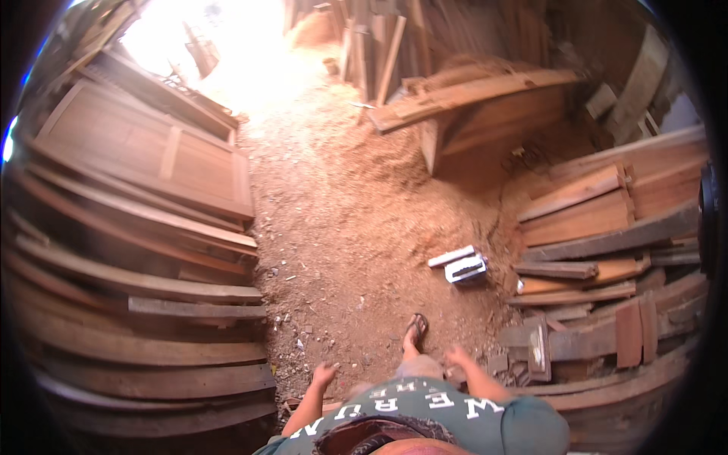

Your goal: The person selects wooden planks from a stack and arranges them on the ground to form a rectangular frame. They then retrieve a hammer and a metal bar, positioning the bar on a plank and striking it with the hammer to drive a fastener.

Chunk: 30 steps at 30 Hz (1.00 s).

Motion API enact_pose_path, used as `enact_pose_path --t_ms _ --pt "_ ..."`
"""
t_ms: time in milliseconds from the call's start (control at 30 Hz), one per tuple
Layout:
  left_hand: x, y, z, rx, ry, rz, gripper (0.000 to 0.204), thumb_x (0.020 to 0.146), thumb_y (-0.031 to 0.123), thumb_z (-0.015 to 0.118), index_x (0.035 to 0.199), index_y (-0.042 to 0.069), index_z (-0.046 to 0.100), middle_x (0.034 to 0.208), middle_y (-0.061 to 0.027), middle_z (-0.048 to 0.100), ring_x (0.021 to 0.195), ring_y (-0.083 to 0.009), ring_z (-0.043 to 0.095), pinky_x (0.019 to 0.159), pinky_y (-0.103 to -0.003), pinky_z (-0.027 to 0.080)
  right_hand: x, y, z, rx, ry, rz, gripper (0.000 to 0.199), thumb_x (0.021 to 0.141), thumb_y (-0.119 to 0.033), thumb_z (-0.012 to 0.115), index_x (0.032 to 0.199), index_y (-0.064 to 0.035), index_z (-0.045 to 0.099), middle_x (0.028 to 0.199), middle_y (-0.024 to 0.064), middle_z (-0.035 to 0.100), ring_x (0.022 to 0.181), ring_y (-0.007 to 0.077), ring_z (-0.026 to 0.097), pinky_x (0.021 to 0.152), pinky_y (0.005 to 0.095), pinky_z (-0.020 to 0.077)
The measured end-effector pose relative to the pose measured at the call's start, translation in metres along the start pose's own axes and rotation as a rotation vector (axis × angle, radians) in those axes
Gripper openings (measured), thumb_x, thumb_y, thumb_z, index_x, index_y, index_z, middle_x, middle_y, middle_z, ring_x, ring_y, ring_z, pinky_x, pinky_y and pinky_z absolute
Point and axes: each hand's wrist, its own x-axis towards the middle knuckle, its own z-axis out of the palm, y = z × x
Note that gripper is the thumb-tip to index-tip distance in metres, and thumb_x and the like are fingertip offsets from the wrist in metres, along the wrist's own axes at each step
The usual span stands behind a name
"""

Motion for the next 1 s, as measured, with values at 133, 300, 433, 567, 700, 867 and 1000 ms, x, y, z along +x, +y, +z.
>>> enact_pose_path --t_ms 133,300,433,567,700,867,1000 --pt "0.029 0.195 0.021 -0.194 -0.093 0.164 0.047 0.087 0.016 0.073 0.131 0.002 0.062 0.105 -0.0154 0.071 0.091 -0.02 0.068 0.08 -0.033 0.054 0.108 0.006 -0.09 0.189 0.366 -0.086 0.02 0.089 -0.023 0.065 0.085 -0.0044 0.071 0.076 0.0076 0.07 0.067 0.0169 0.067 0.063 0.034 0.0536" --pt "0.076 0.29 0.019 -0.182 -0.155 0.111 0.049 0.09 0.016 0.071 0.135 0.001 0.059 0.105 -0.0132 0.071 0.088 -0.0177 0.067 0.077 -0.031 0.053 0.161 -0.03 -0.165 0.48 0.403 -0.044 0.017 0.089 -0.013 0.065 0.1 -0.0011 0.068 0.084 0.0064 0.071 0.07 0.016 0.067 0.064 0.0306 0.0549" --pt "0.14 0.286 0.004 0.033 -0.151 0.08 0.046 0.089 0.018 0.071 0.131 0.0 0.063 0.105 -0.0137 0.072 0.086 -0.0168 0.068 0.072 -0.03 0.053 0.143 -0.035 -0.158 0.423 0.341 0.23 0.018 0.086 -0.019 0.066 0.088 -0.0016 0.07 0.078 0.0095 0.07 0.065 0.0172 0.067 0.06 0.0339 0.0547" --pt "0.205 0.366 -0.004 -0.094 -0.195 0.018 0.04 0.088 0.014 0.067 0.124 -0.003 0.066 0.093 -0.0136 0.074 0.074 -0.0178 0.067 0.065 -0.03 0.053 0.103 -0.013 -0.118 0.24 0.256 0.557 0.022 0.081 -0.023 0.067 0.075 -0.0019 0.072 0.066 0.0146 0.067 0.058 0.0211 0.066 0.055 0.0407 0.0539" --pt "0.267 0.574 -0.033 0.135 -0.084 0.64 0.037 0.09 0.009 0.064 0.125 -0.006 0.063 0.091 -0.0116 0.071 0.086 -0.0166 0.064 0.076 -0.031 0.053 0.095 -0.061 -0.098 0.364 0.045 0.869 0.024 0.083 -0.022 0.064 0.089 -0.0014 0.076 0.073 0.0169 0.071 0.061 0.0251 0.07 0.055 0.043 0.0547" --pt "0.081 0.91 -0.089 -0.354 -0.125 1.539 0.021 0.103 0.011 0.056 0.121 0.004 0.064 0.11 -0.0111 0.069 0.101 -0.0192 0.066 0.089 -0.03 0.054 0.178 -0.168 -0.125 0.413 0.337 0.479 0.033 0.084 -0.027 0.06 0.084 0.0029 0.075 0.075 0.0223 0.07 0.07 0.0355 0.071 0.067 0.0423 0.0561" --pt "-0.034 1.009 -0.144 -1.167 -0.26 2.411 0.035 0.099 0.031 0.056 0.126 0.009 0.061 0.118 -0.0073 0.065 0.113 -0.0184 0.057 0.097 -0.036 0.048 0.239 -0.214 -0.169 0.946 0.649 0.572 0.031 0.083 -0.027 0.065 0.095 0.0001 0.075 0.082 0.0199 0.073 0.076 0.0291 0.071 0.068 0.0404 0.054"
